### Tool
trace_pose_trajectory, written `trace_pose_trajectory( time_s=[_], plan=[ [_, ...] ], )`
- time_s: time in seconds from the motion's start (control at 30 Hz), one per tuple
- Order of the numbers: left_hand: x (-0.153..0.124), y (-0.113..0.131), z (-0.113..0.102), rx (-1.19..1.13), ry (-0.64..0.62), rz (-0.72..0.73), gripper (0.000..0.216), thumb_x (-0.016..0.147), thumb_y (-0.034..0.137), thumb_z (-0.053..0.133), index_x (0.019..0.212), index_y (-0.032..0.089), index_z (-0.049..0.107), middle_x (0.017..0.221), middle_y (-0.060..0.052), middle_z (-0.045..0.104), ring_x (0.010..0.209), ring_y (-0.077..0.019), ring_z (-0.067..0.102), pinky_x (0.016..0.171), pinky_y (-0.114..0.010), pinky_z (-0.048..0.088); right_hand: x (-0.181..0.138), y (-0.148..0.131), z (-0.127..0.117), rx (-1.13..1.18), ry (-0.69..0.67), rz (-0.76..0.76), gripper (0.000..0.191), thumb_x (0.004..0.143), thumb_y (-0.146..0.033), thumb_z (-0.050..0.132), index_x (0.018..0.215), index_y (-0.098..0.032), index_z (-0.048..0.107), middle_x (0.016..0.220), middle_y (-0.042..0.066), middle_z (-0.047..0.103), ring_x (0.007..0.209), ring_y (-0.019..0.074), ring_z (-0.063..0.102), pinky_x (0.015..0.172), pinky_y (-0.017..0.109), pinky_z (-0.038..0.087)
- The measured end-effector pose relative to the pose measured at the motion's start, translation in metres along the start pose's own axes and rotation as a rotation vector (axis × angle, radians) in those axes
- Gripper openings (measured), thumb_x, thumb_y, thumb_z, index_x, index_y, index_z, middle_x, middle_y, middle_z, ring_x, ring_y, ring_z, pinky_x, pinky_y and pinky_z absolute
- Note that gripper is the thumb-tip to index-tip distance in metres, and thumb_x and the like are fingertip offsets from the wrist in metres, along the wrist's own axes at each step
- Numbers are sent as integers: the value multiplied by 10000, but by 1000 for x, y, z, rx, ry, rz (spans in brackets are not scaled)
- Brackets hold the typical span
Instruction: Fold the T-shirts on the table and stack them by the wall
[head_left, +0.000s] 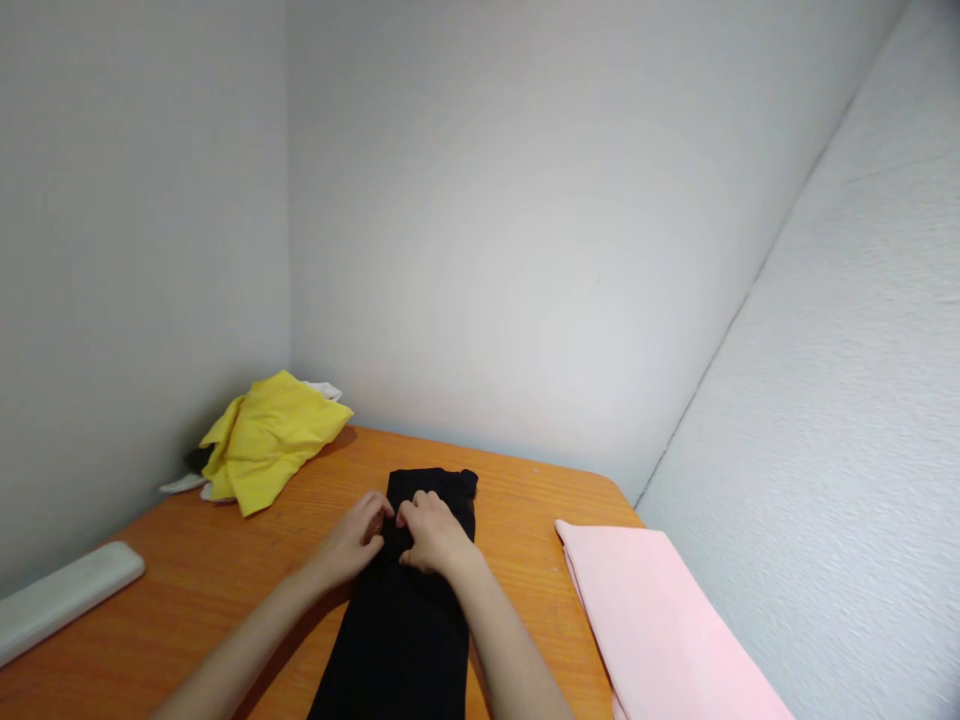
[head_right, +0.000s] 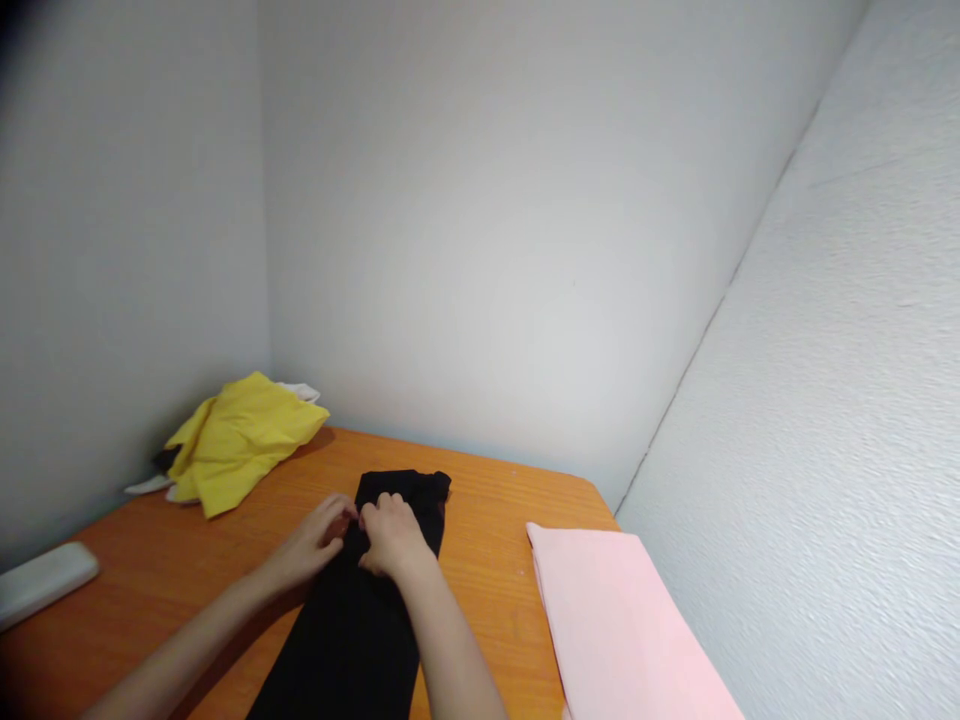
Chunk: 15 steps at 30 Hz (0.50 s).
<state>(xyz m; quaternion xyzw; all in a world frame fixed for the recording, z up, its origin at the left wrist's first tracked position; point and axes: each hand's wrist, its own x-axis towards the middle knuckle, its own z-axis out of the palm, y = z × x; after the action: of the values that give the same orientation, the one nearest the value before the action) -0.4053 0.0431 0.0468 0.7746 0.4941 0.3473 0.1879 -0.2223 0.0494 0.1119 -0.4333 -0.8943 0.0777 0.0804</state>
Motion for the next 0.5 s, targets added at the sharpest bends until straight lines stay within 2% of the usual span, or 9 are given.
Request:
trace_pose_trajectory(
  time_s=[0.07, 0.13, 0.3, 0.5],
  plan=[
    [-9, 9, -1, 34, -29, -68, 253, 667, 186, 484, 917, 217, 503, 958, -46, 563, 878, -215, 554, 816, -357, 483, 0, 0, 7, -123, 14, -27, 561, 595, -289, 823, 1086, -163, 580, 1139, 125, 534, 1068, 304, 478, 863, 392, 417],
    [-16, 17, 0, 69, -83, -104, 251, 662, 222, 514, 910, 220, 477, 927, -35, 540, 812, -209, 536, 740, -331, 465, 1, -1, 13, -192, 25, -63, 527, 624, -298, 789, 1080, -151, 570, 1132, 133, 536, 1064, 308, 472, 868, 402, 409],
    [-21, 19, 6, 116, -74, -131, 223, 694, 239, 507, 915, 221, 481, 998, -63, 537, 907, -233, 546, 792, -334, 440, 4, -1, 17, -187, 51, -118, 206, 797, -221, 574, 996, -171, 585, 1022, 98, 586, 1007, 251, 510, 858, 363, 392],
    [-23, 7, 11, 5, -1, -167, 125, 785, 227, 443, 909, 224, 459, 935, -52, 585, 905, -226, 571, 837, -355, 443, 4, 3, 11, -169, 42, -97, 203, 803, -235, 589, 1001, -192, 600, 1017, 67, 605, 994, 230, 545, 829, 323, 417]
  ],
)
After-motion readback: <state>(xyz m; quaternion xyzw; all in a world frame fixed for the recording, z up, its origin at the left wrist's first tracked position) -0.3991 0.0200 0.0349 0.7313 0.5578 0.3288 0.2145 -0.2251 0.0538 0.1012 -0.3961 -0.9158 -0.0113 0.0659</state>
